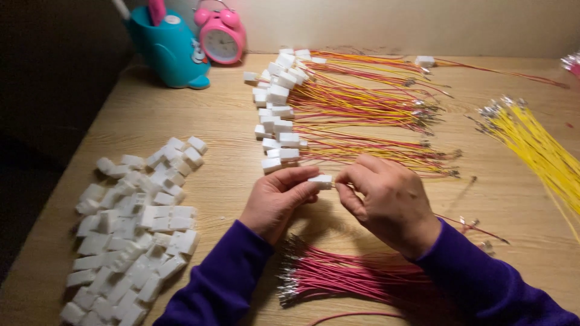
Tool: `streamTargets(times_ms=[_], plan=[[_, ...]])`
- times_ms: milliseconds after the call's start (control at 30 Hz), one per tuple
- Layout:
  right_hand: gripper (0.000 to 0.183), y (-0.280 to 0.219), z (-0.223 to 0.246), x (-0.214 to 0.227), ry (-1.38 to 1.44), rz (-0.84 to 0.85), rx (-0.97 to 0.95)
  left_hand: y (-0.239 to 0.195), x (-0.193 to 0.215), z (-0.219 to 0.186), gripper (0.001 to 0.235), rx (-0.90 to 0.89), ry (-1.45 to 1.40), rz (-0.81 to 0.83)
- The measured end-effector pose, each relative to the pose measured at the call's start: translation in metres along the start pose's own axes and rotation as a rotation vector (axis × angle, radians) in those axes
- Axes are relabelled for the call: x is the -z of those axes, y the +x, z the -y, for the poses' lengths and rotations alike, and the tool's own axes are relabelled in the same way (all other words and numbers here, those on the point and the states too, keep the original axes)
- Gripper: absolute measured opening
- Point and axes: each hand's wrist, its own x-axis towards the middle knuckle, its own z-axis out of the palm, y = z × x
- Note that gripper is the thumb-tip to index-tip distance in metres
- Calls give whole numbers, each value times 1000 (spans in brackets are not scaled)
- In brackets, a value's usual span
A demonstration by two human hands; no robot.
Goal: Assembling electrical wire connectors by manually inserting wires into plastic housings.
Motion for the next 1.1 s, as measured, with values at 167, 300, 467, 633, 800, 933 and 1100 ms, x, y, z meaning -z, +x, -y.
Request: streamTargets(times_ms=[167,300,467,633,800,933,1100], plan=[[4,-7,1,-4,-109,47,62,-6,2,-6,31,5,30,46],[6,-9,0,-3,-154,51,48,-5,0,-5,30,-1,36,102],[5,-6,2,-4,-131,47,57,-3,4,0,29,-16,30,101],[13,-3,2,-2,-40,-30,22,6,7,17,34,-22,84,40],[13,-5,1,-4,18,-27,30,0,3,4,33,-24,117,11],[15,-4,-3,0,42,-10,22,-2,0,3,33,-24,121,9],[13,-2,0,3,26,14,37,-2,-1,0,31,-5,98,12]])
